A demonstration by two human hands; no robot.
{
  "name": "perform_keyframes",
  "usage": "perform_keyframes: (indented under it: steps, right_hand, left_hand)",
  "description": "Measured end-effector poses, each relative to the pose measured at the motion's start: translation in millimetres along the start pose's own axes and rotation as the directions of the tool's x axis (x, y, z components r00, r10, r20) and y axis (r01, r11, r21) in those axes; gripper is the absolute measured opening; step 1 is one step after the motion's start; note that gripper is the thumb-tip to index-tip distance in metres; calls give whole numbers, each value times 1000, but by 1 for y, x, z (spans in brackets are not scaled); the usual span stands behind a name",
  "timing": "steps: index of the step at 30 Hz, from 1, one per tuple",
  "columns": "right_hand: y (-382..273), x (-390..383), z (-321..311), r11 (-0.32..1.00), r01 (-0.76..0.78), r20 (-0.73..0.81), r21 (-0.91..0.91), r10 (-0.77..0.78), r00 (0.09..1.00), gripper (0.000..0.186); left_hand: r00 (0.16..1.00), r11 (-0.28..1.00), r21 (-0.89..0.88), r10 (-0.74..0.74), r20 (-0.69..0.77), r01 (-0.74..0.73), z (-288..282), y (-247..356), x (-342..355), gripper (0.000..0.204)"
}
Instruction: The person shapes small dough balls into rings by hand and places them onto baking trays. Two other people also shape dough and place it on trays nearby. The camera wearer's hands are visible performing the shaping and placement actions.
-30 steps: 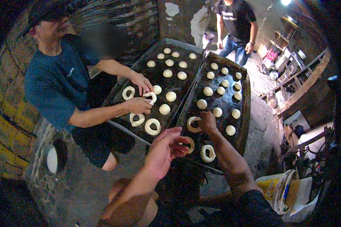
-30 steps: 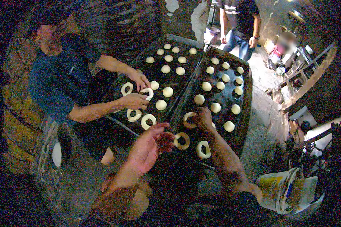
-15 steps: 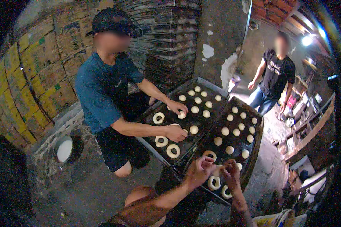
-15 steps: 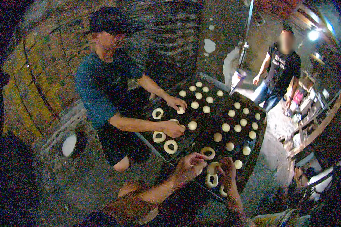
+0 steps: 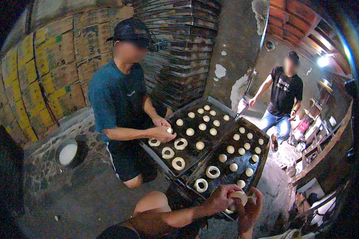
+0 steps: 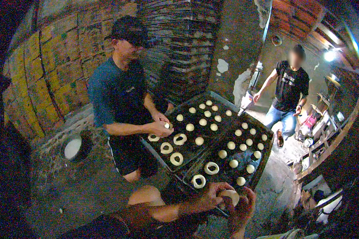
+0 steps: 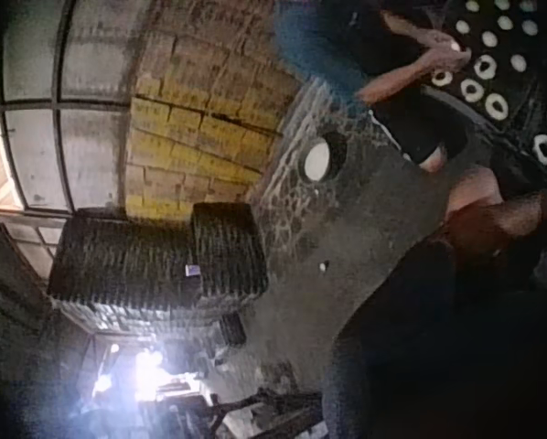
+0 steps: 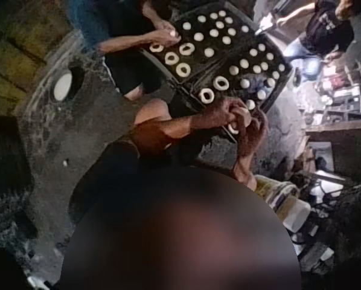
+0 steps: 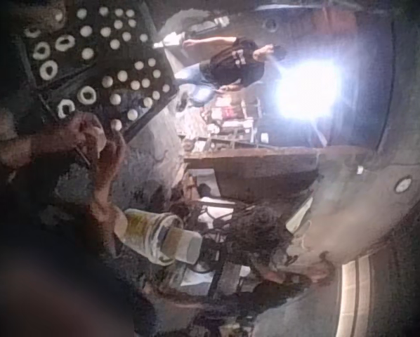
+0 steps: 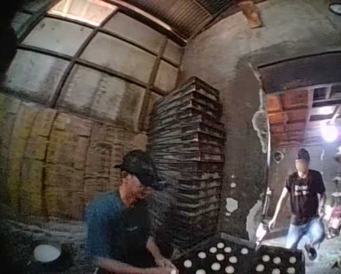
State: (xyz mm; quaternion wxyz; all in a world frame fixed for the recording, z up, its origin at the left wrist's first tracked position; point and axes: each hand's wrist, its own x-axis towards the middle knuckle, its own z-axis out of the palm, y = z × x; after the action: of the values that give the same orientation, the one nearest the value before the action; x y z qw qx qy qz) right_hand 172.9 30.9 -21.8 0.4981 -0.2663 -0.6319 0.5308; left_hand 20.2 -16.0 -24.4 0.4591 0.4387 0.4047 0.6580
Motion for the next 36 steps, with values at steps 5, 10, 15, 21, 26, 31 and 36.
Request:
perform_keyframes:
  steps: [5,10,15,21,26,31,36]
  right_hand:
    - [15,11,-24,996,-90,-80,-1,89,993,40]
    - [-10,24,-13,892,178,63,-415,-167,984,26]
    - [-54,7,28,955,-204,87,216,190,978,33]
    - [-72,39,22,639,-597,389,484,454,801,52]
    - [-52,43,19,755,-277,234,595,166,958,57]
    - [-32,39,21,722,-691,412,24,623,665,44]
    - [-19,42,17,512,-644,519,568,385,764,29]
  left_hand:
    - [991,977,203,90,-100,-68,11,-2,-8,42]
    - [952,897,399,-267,148,190,-3,18,-10,78]
    - [989,901,433,85,-121,-25,-30,24,7,66]
    - [992,941,-335,12,-122,-53,-20,46,-4,48]
    - [829,640,-529,-388,402,556,-38,69,0,54]
    - [977,723,-660,-104,185,202,-73,59,-1,52]
    - [928,702,-664,-371,-35,256,-63,61,-6,46]
